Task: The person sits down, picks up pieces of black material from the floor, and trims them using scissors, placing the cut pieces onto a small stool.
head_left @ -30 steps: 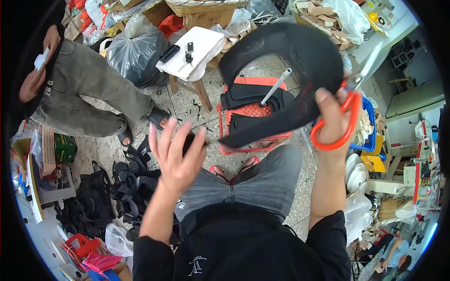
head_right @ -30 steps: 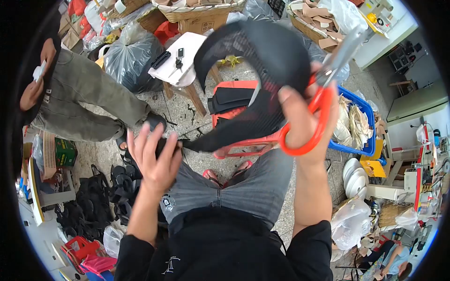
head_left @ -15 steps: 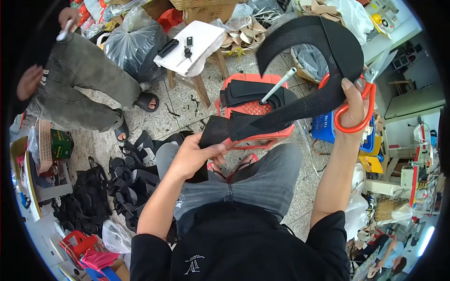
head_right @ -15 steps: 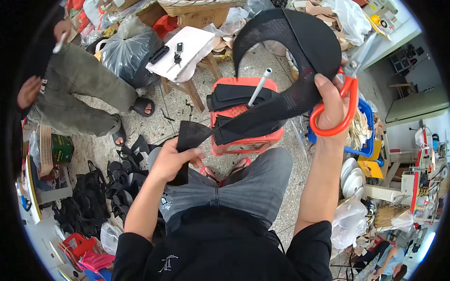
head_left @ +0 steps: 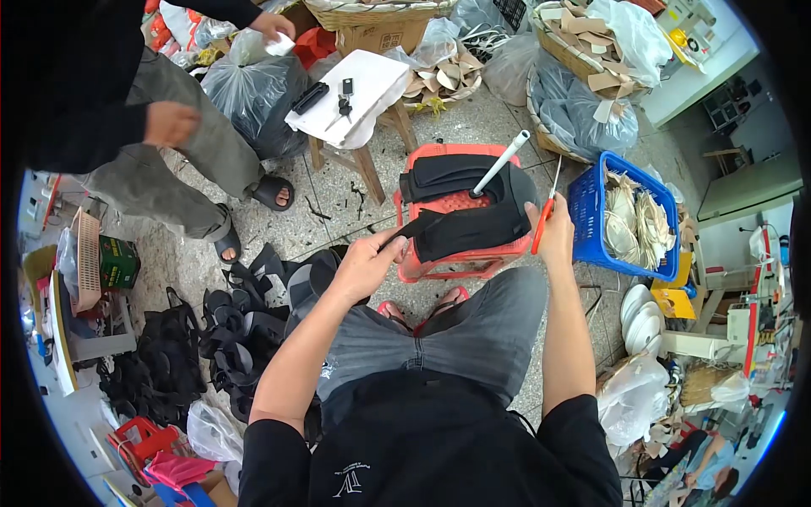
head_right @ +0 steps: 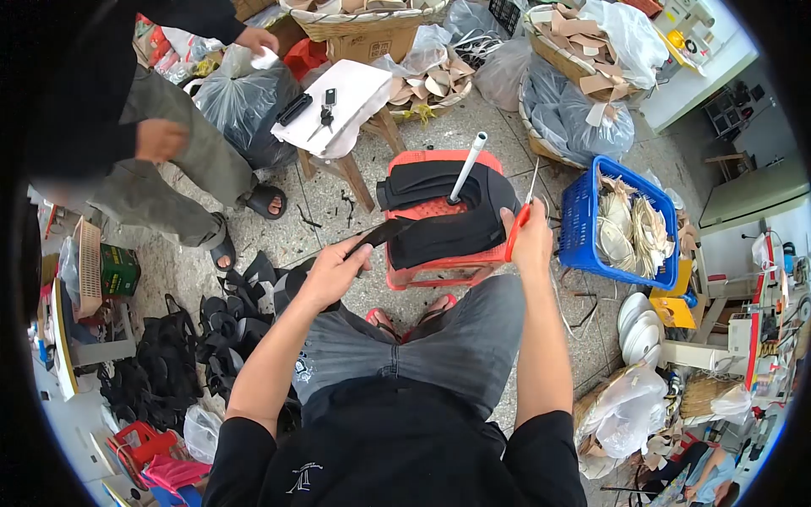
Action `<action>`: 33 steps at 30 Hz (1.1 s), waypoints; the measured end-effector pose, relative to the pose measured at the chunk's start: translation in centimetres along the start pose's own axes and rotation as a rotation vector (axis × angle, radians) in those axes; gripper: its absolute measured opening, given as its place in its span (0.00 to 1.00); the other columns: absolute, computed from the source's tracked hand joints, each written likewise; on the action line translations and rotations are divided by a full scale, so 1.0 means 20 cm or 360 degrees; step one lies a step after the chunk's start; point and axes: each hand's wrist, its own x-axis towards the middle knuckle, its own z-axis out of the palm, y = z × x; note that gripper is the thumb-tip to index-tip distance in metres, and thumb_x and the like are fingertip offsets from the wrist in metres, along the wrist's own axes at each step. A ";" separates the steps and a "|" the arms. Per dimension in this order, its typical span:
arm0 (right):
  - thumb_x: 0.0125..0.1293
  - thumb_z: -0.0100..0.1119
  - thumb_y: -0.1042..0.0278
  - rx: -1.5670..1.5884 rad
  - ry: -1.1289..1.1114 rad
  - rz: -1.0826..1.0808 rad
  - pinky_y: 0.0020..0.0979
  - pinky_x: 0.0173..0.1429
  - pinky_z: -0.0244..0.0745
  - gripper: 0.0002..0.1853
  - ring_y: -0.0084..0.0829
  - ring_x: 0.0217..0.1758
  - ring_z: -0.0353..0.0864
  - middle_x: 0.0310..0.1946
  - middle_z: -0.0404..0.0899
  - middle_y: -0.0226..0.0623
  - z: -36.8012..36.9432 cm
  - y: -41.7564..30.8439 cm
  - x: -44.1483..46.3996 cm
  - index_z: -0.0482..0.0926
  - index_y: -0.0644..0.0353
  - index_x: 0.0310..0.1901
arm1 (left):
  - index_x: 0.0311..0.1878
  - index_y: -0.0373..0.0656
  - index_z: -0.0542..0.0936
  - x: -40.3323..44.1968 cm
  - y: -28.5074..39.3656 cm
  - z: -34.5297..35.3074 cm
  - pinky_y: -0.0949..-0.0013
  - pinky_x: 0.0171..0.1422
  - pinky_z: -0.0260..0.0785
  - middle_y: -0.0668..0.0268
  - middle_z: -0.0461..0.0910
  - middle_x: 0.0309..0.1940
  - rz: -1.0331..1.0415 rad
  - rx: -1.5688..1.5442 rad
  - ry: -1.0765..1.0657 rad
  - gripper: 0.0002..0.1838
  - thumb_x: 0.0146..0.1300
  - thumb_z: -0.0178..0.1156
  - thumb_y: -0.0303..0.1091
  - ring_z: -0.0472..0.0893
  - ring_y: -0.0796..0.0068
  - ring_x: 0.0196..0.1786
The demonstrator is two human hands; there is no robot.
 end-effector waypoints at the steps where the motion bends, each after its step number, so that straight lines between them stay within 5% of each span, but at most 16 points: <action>1: 0.72 0.67 0.65 -0.0129 0.0111 -0.0164 0.29 0.32 0.73 0.20 0.26 0.29 0.78 0.31 0.80 0.36 0.00 0.00 -0.03 0.77 0.63 0.61 | 0.47 0.39 0.87 0.00 -0.01 0.00 0.73 0.34 0.66 0.69 0.84 0.29 -0.0022 0.0036 0.0000 0.16 0.80 0.57 0.42 0.74 0.78 0.27; 3: 0.73 0.67 0.63 -0.0389 0.0353 -0.0493 0.28 0.25 0.70 0.19 0.25 0.21 0.75 0.27 0.78 0.32 -0.02 0.00 -0.09 0.77 0.63 0.60 | 0.47 0.39 0.88 0.04 -0.02 -0.01 0.70 0.36 0.68 0.70 0.84 0.28 -0.0048 0.0110 -0.0010 0.18 0.80 0.56 0.44 0.76 0.76 0.29; 5: 0.76 0.66 0.59 0.0196 -0.0072 -0.0375 0.27 0.23 0.68 0.20 0.25 0.18 0.73 0.26 0.78 0.34 -0.03 -0.09 -0.23 0.76 0.62 0.62 | 0.48 0.39 0.88 0.06 -0.02 -0.03 0.70 0.36 0.68 0.70 0.84 0.28 -0.0077 0.0150 -0.0033 0.18 0.80 0.56 0.44 0.76 0.76 0.29; 6: 0.80 0.61 0.57 0.0720 -0.0515 0.0084 0.26 0.23 0.68 0.21 0.26 0.20 0.75 0.26 0.79 0.36 -0.03 -0.16 -0.30 0.75 0.62 0.64 | 0.48 0.39 0.88 0.08 -0.02 -0.05 0.70 0.36 0.68 0.70 0.84 0.28 -0.0117 0.0187 -0.0052 0.19 0.79 0.56 0.45 0.76 0.76 0.28; 10: 0.84 0.53 0.50 0.0669 -0.1447 0.0467 0.26 0.23 0.69 0.23 0.27 0.21 0.76 0.27 0.80 0.37 0.05 -0.24 -0.54 0.76 0.66 0.60 | 0.48 0.39 0.89 0.08 -0.01 -0.05 0.70 0.36 0.69 0.69 0.85 0.28 -0.0215 0.0249 -0.0102 0.20 0.79 0.56 0.46 0.75 0.76 0.28; 13: 0.84 0.52 0.49 0.0616 -0.1615 0.0552 0.26 0.23 0.69 0.22 0.27 0.21 0.77 0.27 0.80 0.38 0.16 -0.21 -0.61 0.77 0.65 0.56 | 0.46 0.38 0.89 0.04 0.02 -0.05 0.70 0.36 0.69 0.69 0.85 0.28 -0.0266 0.0179 -0.0080 0.20 0.79 0.57 0.47 0.75 0.75 0.28; 19: 0.83 0.54 0.51 0.0689 -0.1462 0.0553 0.25 0.22 0.67 0.20 0.24 0.19 0.74 0.25 0.79 0.35 0.22 -0.27 -0.58 0.78 0.64 0.53 | 0.46 0.38 0.88 0.04 0.03 -0.05 0.70 0.36 0.69 0.68 0.85 0.28 -0.0255 0.0225 -0.0092 0.21 0.79 0.57 0.47 0.76 0.75 0.28; 23: 0.83 0.56 0.54 0.0670 -0.1352 0.0433 0.24 0.22 0.64 0.17 0.21 0.18 0.71 0.23 0.77 0.32 0.21 -0.23 -0.57 0.78 0.63 0.52 | 0.30 0.40 0.85 0.04 0.02 -0.02 0.72 0.31 0.62 0.70 0.75 0.21 -0.0132 0.0089 0.0023 0.24 0.79 0.58 0.47 0.69 0.78 0.24; 26: 0.82 0.57 0.58 0.0773 -0.1296 0.0500 0.22 0.22 0.62 0.14 0.19 0.18 0.68 0.21 0.75 0.29 0.25 -0.16 -0.61 0.78 0.63 0.52 | 0.34 0.37 0.86 0.01 0.00 0.01 0.68 0.35 0.69 0.64 0.81 0.25 -0.0099 0.0163 0.0067 0.21 0.77 0.60 0.45 0.76 0.72 0.27; 28: 0.77 0.64 0.59 0.0959 -0.1150 0.0374 0.22 0.23 0.65 0.15 0.19 0.19 0.71 0.24 0.76 0.29 0.31 -0.15 -0.66 0.78 0.63 0.52 | 0.45 0.34 0.87 -0.07 -0.01 0.12 0.63 0.43 0.75 0.56 0.87 0.36 0.0426 0.0397 0.0376 0.17 0.74 0.63 0.43 0.83 0.61 0.35; 30: 0.75 0.66 0.62 0.1105 -0.1043 0.0301 0.22 0.24 0.67 0.15 0.20 0.20 0.72 0.25 0.78 0.30 0.37 -0.17 -0.69 0.77 0.64 0.52 | 0.61 0.36 0.83 -0.16 -0.01 0.20 0.61 0.52 0.78 0.49 0.86 0.52 0.0619 0.0854 0.0189 0.23 0.70 0.67 0.42 0.86 0.53 0.48; 33: 0.72 0.65 0.71 0.1345 -0.0793 0.0217 0.22 0.25 0.69 0.13 0.22 0.20 0.74 0.27 0.80 0.33 0.41 -0.21 -0.74 0.77 0.64 0.53 | 0.71 0.38 0.77 -0.26 -0.10 0.35 0.58 0.61 0.75 0.51 0.83 0.62 0.0627 0.0956 0.0228 0.33 0.68 0.70 0.47 0.84 0.51 0.56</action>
